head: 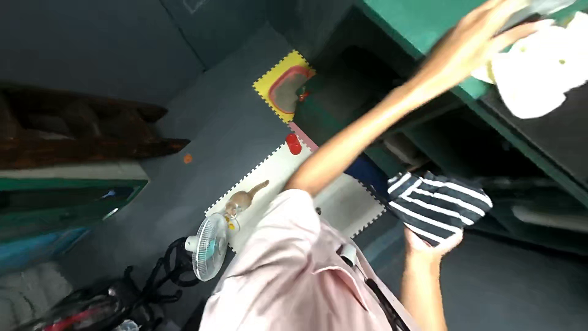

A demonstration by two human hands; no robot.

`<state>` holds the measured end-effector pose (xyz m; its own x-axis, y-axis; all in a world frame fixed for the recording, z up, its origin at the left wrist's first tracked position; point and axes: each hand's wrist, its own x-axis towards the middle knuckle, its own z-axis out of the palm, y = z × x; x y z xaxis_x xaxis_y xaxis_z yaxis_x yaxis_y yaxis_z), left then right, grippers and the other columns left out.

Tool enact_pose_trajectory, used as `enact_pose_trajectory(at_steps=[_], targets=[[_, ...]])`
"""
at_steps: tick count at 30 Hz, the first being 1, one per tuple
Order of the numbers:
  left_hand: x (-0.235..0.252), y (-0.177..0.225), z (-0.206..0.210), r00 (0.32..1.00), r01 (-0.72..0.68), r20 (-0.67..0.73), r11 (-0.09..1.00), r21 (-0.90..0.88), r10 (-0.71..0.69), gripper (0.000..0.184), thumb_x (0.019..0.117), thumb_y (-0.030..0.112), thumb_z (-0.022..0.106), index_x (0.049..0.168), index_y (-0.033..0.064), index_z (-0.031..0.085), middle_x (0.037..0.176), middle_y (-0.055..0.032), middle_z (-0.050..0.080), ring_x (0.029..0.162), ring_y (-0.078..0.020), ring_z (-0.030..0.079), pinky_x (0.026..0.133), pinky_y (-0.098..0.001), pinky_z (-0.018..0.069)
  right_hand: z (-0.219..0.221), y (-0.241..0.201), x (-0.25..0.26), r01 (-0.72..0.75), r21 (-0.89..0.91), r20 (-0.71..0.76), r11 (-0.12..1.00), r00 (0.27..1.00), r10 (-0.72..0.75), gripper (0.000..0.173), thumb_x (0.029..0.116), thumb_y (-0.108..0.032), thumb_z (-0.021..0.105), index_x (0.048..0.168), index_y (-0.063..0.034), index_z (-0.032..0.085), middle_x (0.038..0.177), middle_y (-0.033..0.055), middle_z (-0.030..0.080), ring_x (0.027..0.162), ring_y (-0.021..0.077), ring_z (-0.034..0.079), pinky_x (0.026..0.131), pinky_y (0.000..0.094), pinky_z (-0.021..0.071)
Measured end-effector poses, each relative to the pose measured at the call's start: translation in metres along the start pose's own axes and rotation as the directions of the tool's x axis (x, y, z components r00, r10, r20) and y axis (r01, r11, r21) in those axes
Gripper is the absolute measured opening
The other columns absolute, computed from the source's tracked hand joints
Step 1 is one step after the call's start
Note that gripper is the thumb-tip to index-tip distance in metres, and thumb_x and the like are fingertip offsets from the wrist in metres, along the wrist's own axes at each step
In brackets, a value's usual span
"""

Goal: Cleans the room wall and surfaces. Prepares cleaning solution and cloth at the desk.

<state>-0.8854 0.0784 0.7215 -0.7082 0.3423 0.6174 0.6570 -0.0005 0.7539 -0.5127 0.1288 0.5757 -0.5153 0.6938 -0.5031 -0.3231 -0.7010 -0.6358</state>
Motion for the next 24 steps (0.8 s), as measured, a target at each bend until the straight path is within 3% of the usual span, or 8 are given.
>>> enact_pose_trajectory(at_steps=[6, 14, 18, 24], targets=[[-0.091, 0.014, -0.065, 0.982, -0.129, 0.146, 0.991, 0.033, 0.123, 0.041, 0.0904, 0.018, 0.078, 0.126, 0.0008, 0.069, 0.124, -0.0119, 0.070, 0.115, -0.0201, 0.067, 0.097, -0.0362, 0.0575, 0.031, 0.005, 0.000, -0.170, 0.160, -0.007, 0.972, 0.985, 0.173, 0.058, 0.1038, -0.059, 0.029, 0.141, -0.0199, 0.049, 0.132, 0.0073, 0.063, 0.125, 0.0245, 0.061, 0.100, 0.0574, 0.0527], [-0.149, 0.023, -0.129, 0.938, -0.214, 0.327, 0.935, 0.283, 0.116, 0.036, 0.0960, 0.017, 0.070, 0.131, 0.0078, 0.069, 0.125, -0.0128, 0.069, 0.117, -0.0260, 0.064, 0.104, -0.0431, 0.0482, 0.047, 0.048, 0.002, -0.382, 0.231, 0.044, 0.895, 0.923, 0.382, 0.062, 0.0996, -0.066, 0.034, 0.142, -0.0235, 0.050, 0.137, 0.0068, 0.062, 0.129, 0.0274, 0.058, 0.103, 0.0627, 0.0487], [-0.161, 0.034, -0.130, 0.903, -0.285, 0.410, 0.890, 0.355, 0.126, 0.034, 0.0986, 0.014, 0.066, 0.133, 0.0124, 0.069, 0.125, -0.0131, 0.069, 0.120, -0.0279, 0.062, 0.109, -0.0476, 0.0433, 0.060, 0.054, 0.003, -0.475, 0.221, 0.103, 0.852, 0.880, 0.464, 0.060, 0.0990, -0.066, 0.038, 0.133, -0.0209, 0.058, 0.126, 0.0084, 0.067, 0.118, 0.0275, 0.064, 0.097, 0.0595, 0.0535], [-0.180, 0.044, -0.105, 0.840, -0.432, 0.510, 0.798, 0.419, 0.187, 0.034, 0.0994, 0.007, 0.062, 0.130, 0.0188, 0.070, 0.125, -0.0120, 0.069, 0.123, -0.0285, 0.061, 0.109, -0.0504, 0.0399, 0.077, 0.049, 0.000, -0.520, 0.242, 0.231, 0.819, 0.851, 0.472, 0.056, 0.1019, -0.060, 0.036, 0.129, -0.0179, 0.061, 0.122, 0.0094, 0.068, 0.115, 0.0265, 0.066, 0.094, 0.0551, 0.0555]])
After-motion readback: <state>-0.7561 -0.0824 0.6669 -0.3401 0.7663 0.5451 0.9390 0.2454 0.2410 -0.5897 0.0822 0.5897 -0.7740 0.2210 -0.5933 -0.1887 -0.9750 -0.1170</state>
